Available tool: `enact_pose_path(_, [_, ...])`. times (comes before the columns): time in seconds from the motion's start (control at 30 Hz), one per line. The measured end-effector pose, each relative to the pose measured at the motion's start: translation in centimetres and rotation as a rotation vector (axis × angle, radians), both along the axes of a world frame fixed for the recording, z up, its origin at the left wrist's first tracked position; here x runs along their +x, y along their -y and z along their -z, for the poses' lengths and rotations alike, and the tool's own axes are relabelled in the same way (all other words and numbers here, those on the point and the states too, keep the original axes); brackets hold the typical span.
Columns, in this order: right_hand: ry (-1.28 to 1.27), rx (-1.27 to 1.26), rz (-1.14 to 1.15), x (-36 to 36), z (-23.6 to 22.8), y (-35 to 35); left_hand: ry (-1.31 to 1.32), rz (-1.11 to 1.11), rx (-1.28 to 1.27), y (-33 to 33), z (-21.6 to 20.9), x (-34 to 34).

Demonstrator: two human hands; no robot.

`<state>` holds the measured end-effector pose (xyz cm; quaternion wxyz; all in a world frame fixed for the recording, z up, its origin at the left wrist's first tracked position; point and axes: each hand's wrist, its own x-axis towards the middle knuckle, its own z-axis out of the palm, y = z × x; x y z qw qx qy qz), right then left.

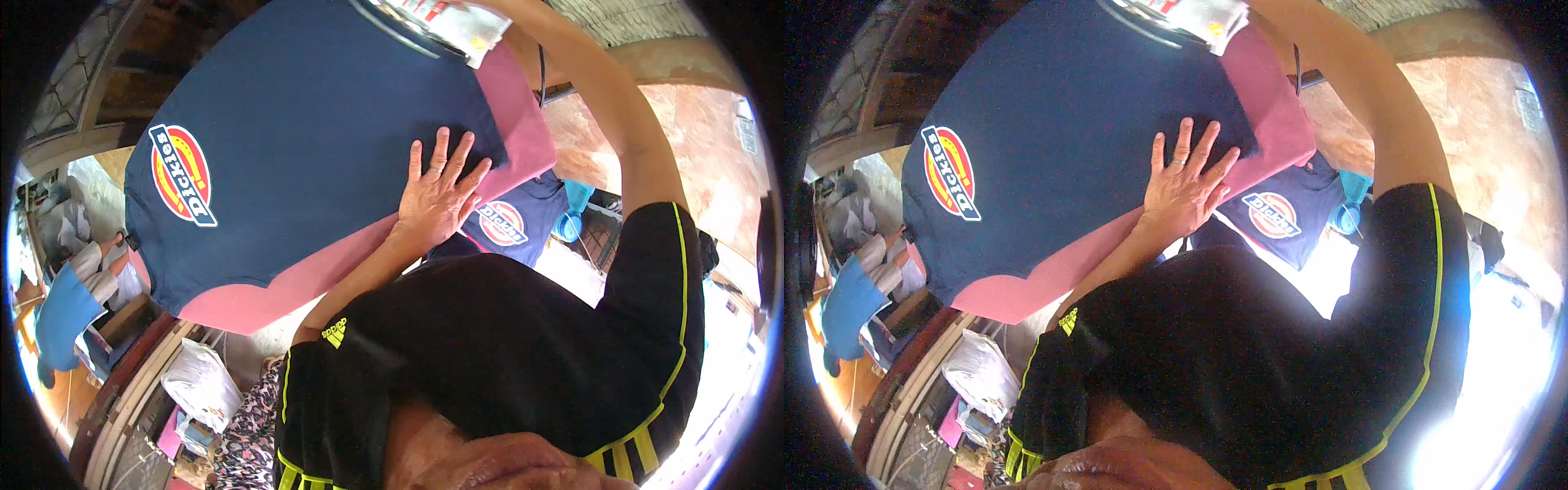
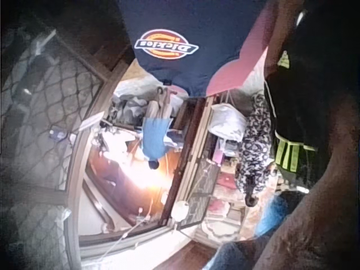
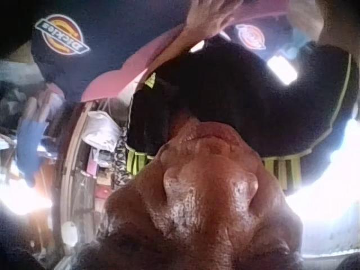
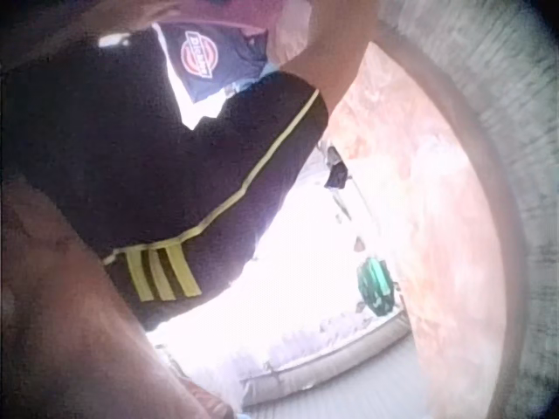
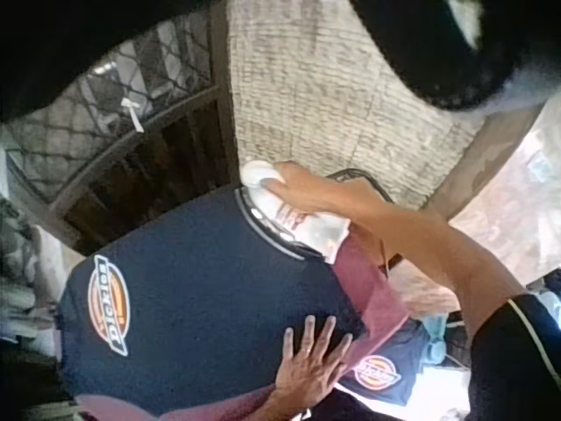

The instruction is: The person irons a dark blue Dickies t-shirt on a pink ironing board. They use a white steam iron to smooth the fabric, repeatedly adjusting the shirt's position and flipping it over to treat different sections. The person finishes by folding the shirt and placing it on a nearby surface.

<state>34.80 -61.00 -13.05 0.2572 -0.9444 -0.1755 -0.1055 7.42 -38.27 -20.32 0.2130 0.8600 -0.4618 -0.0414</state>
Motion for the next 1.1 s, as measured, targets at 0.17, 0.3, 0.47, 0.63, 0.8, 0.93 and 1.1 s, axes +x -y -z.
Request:
enact_pose_path(0.17, [-0.487, 0.230, 0.240, -2.8, -5.1, -2.8, 0.021, -0.008, 0.027, 2.7, 0.5, -1.3])
enact_pose_path(0.3, [-0.114, -0.198, 0.143, -3.7, -3.0, -3.8, -0.005, 0.097, 0.004, 3.6, 0.7, -2.5])
enact_pose_path(0.47, [-0.301, -0.050, 0.054, -13.4, -2.6, -4.6, -0.210, 0.194, -0.335, 2.6, 1.3, -4.1])
enact_pose_path(0.63, [-0.217, 0.251, -0.106, -22.7, -0.7, -5.1, -0.041, -0.157, -0.418, -5.7, 1.6, -4.1])
enact_pose_path(0.8, [-0.430, 0.131, -0.195, -23.4, -1.7, -6.8, 0.293, -0.880, 0.031, -16.1, 0.3, -3.1])
enact_pose_path(0.93, [-0.171, 0.099, -0.338, -17.8, 0.6, -10.9, 0.269, -1.048, 0.168, -21.9, 3.0, -5.5])
enact_pose_path(1.1, [-0.534, 0.278, -0.227, -20.3, -2.0, -17.2, 0.265, -1.105, 0.185, -23.7, 3.9, -7.3])
